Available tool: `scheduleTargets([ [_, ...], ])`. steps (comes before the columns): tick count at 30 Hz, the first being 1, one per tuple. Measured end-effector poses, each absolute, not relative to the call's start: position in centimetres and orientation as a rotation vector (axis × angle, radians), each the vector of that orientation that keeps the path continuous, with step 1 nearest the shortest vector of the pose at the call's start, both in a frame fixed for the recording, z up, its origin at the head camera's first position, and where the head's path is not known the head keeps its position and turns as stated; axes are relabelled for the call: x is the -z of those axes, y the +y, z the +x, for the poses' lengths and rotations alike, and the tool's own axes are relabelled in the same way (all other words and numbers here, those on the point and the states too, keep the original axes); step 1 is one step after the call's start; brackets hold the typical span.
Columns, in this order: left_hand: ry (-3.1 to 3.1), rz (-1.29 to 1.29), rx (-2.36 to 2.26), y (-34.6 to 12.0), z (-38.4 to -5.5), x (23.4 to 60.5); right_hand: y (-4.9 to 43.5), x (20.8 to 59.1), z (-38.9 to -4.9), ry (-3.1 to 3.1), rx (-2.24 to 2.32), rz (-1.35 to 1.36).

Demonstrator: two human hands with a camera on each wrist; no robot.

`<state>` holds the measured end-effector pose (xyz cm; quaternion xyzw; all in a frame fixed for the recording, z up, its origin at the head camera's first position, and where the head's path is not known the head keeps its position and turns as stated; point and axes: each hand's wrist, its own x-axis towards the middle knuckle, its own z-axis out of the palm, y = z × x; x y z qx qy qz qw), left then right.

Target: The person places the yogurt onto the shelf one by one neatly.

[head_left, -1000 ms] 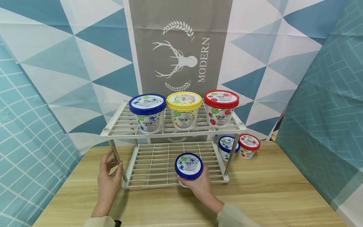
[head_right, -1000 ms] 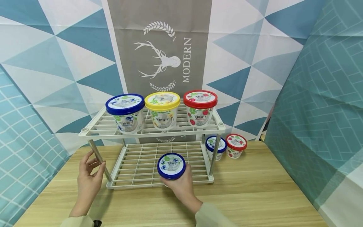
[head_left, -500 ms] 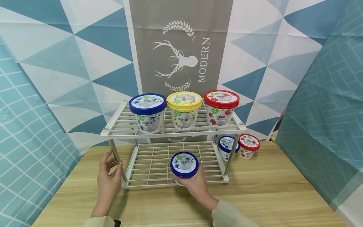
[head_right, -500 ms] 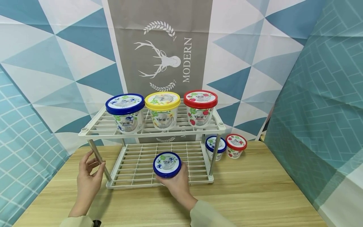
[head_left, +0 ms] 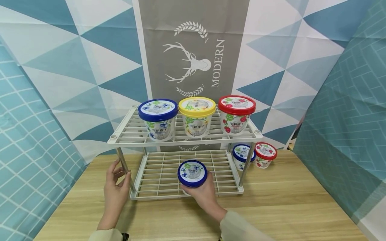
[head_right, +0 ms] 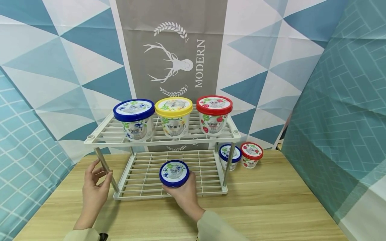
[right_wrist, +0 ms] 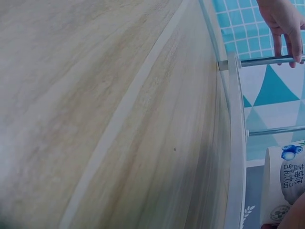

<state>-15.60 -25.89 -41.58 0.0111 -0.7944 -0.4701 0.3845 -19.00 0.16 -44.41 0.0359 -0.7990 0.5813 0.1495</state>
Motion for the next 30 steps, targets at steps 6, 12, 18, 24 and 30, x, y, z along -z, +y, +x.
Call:
scheduleTargets([
  [6, -2.024, 0.028, 1.191, -25.9, -15.7, 41.7, -0.3, 44.3, -19.1, -2.295, -1.700, 0.098],
  [12, -2.030, 0.036, 1.199, -26.0, -15.7, 41.7, -0.9, 44.3, -19.2, -2.290, -1.728, 0.117],
  [18, -2.035, 0.038, 1.212, -25.9, -15.7, 41.6, -1.2, 44.5, -19.3, -2.294, -1.736, 0.152],
  [24, -2.057, 0.047, 1.200, -25.8, -15.5, 41.3, -1.8, 44.5, -19.4, -2.283, -1.761, 0.170],
  [30, -2.052, 0.042, 1.206, -25.9, -15.5, 41.5, -2.1, 44.5, -19.4, -2.292, -1.757, 0.168],
])
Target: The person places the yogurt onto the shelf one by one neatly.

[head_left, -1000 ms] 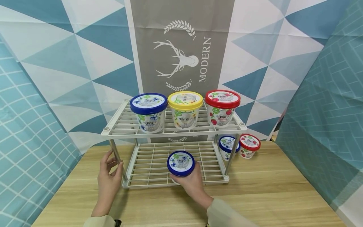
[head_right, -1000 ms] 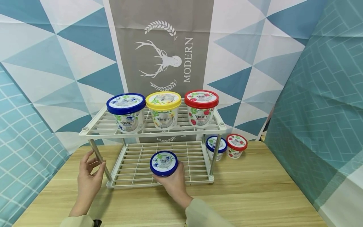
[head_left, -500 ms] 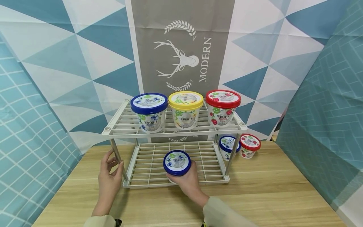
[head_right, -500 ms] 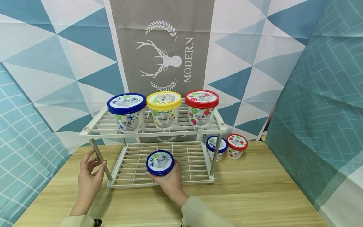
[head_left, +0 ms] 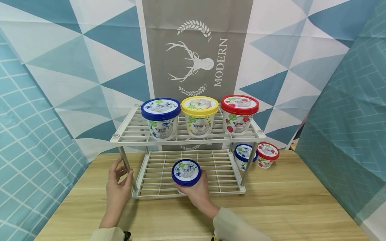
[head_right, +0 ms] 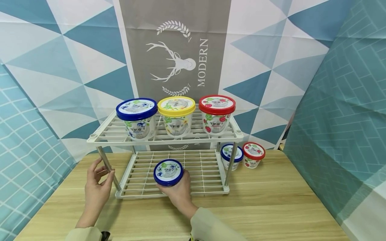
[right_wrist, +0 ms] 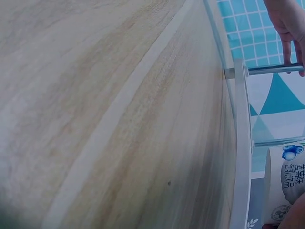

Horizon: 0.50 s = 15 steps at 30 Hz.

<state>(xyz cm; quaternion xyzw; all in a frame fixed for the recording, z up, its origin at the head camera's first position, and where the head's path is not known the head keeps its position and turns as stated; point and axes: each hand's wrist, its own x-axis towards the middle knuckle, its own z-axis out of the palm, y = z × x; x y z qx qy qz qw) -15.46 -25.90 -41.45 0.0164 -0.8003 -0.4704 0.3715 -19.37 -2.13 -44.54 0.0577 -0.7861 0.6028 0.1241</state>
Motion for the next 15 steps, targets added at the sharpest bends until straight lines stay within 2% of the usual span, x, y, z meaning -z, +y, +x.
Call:
scheduleTargets([
  [15, -2.039, 0.038, 1.214, -25.89, -15.49, 41.48, -2.50, 44.92, -19.80, -2.305, -1.747, 0.166],
])
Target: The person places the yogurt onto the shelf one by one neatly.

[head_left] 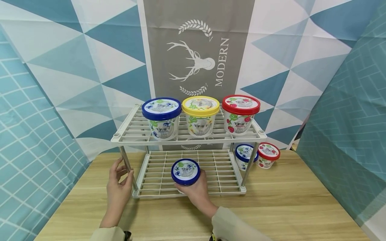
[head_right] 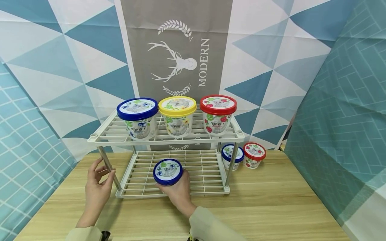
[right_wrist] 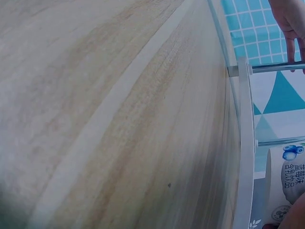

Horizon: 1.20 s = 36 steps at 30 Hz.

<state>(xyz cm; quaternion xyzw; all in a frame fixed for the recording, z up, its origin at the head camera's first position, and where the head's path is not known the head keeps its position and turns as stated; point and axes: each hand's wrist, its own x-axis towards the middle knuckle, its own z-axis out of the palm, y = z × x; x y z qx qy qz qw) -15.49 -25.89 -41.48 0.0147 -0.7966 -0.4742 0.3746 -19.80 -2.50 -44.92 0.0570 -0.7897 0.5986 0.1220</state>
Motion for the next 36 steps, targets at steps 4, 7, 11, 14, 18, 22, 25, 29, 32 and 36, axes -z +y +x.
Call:
scheduleTargets([
  [4, -2.039, 0.035, 1.206, -25.9, -15.5, 41.5, -2.7, 45.0, -20.0, -2.310, -1.753, 0.175],
  [7, -2.043, 0.037, 1.200, -26.0, -15.5, 41.5, -2.8, 45.0, -20.1, -2.305, -1.774, 0.184],
  [11, -2.047, 0.044, 1.200, -26.0, -15.5, 41.5, -2.9, 45.0, -20.1, -2.295, -1.781, 0.194],
  [14, -2.051, 0.048, 1.203, -26.0, -15.5, 41.4, -3.1, 44.9, -20.2, -2.292, -1.777, 0.190],
  [18, -2.055, 0.045, 1.212, -26.0, -15.4, 41.4, -3.4, 44.9, -20.2, -2.299, -1.775, 0.180],
  [22, -2.054, 0.041, 1.209, -25.9, -15.5, 41.4, -3.6, 44.9, -20.3, -2.302, -1.772, 0.184],
  [25, -2.049, 0.035, 1.205, -25.9, -15.5, 41.5, -3.8, 45.0, -20.2, -2.305, -1.765, 0.178],
  [29, -2.041, 0.026, 1.210, -25.9, -15.5, 41.6, -3.9, 45.0, -20.3, -2.308, -1.760, 0.170],
  [32, -2.036, 0.022, 1.211, -25.9, -15.6, 41.5, -4.1, 45.0, -20.4, -2.303, -1.764, 0.176],
  [36, -2.034, 0.023, 1.206, -25.9, -15.6, 41.5, -4.3, 45.0, -20.5, -2.305, -1.752, 0.173],
])
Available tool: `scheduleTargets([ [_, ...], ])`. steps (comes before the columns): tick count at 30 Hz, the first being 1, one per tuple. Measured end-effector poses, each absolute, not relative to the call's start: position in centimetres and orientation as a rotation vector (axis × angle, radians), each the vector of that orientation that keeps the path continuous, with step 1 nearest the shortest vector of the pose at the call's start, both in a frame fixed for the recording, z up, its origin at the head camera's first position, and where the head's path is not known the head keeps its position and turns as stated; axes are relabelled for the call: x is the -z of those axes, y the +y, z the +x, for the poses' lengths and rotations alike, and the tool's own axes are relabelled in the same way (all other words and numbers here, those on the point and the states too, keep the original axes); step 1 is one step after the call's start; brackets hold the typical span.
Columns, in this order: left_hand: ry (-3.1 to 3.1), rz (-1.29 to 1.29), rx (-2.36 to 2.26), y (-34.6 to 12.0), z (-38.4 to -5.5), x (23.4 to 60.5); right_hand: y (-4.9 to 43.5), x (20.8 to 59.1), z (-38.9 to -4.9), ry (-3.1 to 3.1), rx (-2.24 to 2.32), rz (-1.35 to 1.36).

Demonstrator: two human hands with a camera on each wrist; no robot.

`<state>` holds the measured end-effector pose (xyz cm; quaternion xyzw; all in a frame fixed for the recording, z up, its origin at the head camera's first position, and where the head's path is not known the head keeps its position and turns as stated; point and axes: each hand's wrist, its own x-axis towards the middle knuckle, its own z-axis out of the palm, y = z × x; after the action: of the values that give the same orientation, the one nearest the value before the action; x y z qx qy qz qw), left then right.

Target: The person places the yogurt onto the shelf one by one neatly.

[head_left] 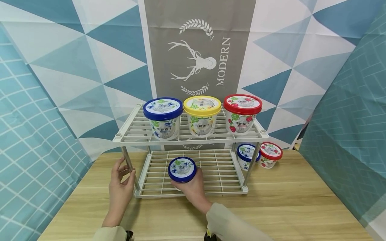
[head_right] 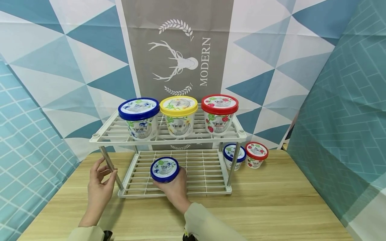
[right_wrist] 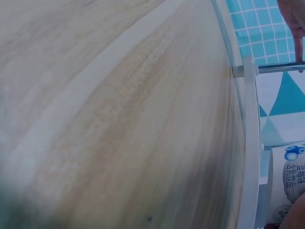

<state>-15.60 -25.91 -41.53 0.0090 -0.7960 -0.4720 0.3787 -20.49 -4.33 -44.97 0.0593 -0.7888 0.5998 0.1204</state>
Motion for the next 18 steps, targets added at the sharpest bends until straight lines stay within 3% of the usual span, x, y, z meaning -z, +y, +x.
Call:
scheduleTargets([
  [18, -2.044, 0.024, 1.209, -26.1, -15.8, 41.6, -5.9, 45.3, -21.0, -2.341, -1.702, 0.140],
])
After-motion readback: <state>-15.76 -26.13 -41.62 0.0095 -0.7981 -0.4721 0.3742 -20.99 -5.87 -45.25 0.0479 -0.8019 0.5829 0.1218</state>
